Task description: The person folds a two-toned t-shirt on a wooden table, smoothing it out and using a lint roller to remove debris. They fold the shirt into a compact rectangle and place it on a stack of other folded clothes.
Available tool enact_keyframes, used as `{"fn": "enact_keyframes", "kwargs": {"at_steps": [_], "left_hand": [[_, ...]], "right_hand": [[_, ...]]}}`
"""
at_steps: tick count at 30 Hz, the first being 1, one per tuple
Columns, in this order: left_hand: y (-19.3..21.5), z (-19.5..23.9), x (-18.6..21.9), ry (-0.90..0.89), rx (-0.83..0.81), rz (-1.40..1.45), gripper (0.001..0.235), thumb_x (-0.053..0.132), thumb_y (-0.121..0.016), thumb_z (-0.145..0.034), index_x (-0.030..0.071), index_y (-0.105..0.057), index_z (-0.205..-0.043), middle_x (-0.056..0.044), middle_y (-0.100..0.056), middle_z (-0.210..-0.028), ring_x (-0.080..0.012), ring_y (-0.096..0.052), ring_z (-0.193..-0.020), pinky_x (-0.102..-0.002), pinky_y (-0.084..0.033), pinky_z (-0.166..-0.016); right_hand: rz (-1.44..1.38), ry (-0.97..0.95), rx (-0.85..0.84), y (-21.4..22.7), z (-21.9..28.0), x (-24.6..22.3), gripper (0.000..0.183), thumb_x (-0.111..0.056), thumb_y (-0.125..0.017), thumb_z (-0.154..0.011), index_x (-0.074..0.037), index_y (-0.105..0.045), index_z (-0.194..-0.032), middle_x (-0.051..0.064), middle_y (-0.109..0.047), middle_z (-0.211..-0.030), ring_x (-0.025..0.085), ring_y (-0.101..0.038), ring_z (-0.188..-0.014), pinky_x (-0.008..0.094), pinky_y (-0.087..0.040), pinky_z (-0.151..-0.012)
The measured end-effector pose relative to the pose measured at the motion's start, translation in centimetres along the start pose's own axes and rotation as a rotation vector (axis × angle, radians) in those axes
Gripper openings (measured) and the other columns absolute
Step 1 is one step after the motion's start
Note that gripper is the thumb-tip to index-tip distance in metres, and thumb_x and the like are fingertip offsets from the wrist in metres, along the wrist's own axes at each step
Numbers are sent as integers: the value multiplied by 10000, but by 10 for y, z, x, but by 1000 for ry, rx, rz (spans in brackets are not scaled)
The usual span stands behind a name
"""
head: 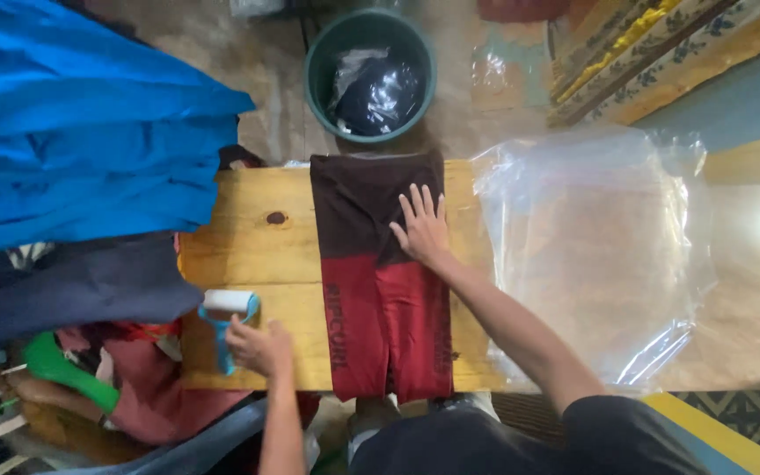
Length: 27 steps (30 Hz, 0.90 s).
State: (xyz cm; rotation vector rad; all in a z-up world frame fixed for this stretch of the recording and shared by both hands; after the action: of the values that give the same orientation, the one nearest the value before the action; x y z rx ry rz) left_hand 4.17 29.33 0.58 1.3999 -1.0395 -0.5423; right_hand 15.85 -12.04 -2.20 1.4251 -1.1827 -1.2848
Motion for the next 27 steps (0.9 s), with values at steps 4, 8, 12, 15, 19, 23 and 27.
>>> {"fn": "enact_keyframes", "kwargs": {"at_steps": [4,8,12,15,19,23,27], "left_hand": [[0,-27,-35,-52,125,-34,754,93,-771,-827,12,-431,-1495,-307,-527,-1241,-561,-569,-1087,-635,-440,-880],[-5,-50,-59,108,-121,51,645,79,-565,-900,52,-394,-1521,-303,-589,-1275,-541,-592,-1115,-628,-456,-878],[-32,-72,-91,-17,-160,-26,574,98,-613,-927,17,-492,-1483,-225,-556,-1462,-446,-554,-1278,-590,-477,-934],[4,-36,-22,-161,-9,226,315,108,-667,-931,76,-643,-1243,-182,-704,-1156,-420,-643,-1015,-508,-474,-856],[3,29,126,-445,2,485,292,226,-710,-957,55,-697,-1194,-208,-722,-1101,-444,-683,-1056,-518,-526,-937],[-21,77,258,-730,-241,497,243,255,-672,-995,187,-723,-1223,-49,-743,-1108,-269,-716,-1044,-395,-564,-884],[-35,88,265,-752,-236,435,263,241,-688,-974,229,-747,-1230,-22,-750,-1080,-204,-728,-1038,-344,-584,-868]], "right_hand": [[-54,-70,-187,-4,0,16,725,-612,-403,-1028,-223,-316,-1634,123,-298,-1690,371,-246,-1555,680,-148,-1209],[-206,-116,-44,-2,-3,24,782,-564,-402,-1032,-105,-224,-1640,198,-269,-1683,393,-239,-1555,638,-147,-1228],[-201,-44,15,-9,7,17,790,-516,-463,-1016,1,-301,-1590,237,-255,-1669,407,-226,-1549,557,-149,-1262],[-185,-66,3,-15,1,23,778,-584,-500,-984,-88,-387,-1572,228,-316,-1644,413,-286,-1522,610,-184,-1226],[-130,-58,166,-12,-27,46,343,-315,-534,-1025,-161,-696,-1285,169,-539,-1499,365,-428,-1465,599,-284,-1182],[-22,91,-49,-44,-40,65,539,-291,-511,-1038,-291,-394,-1564,74,-417,-1594,295,-368,-1501,654,-280,-1185],[28,138,-93,-49,-45,78,519,-378,-351,-1123,-354,-261,-1634,20,-335,-1659,244,-287,-1543,687,-234,-1190]]}}
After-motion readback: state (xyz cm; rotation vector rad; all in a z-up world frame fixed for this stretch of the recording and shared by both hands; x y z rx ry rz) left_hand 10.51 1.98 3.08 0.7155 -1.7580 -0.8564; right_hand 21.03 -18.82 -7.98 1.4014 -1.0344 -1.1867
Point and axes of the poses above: each hand's wrist, its own z-axis away from the middle knuckle, its own y-axis out of the back of the hand, x = y × z, the point moved 10 cm from there along -z, towards the middle knuckle
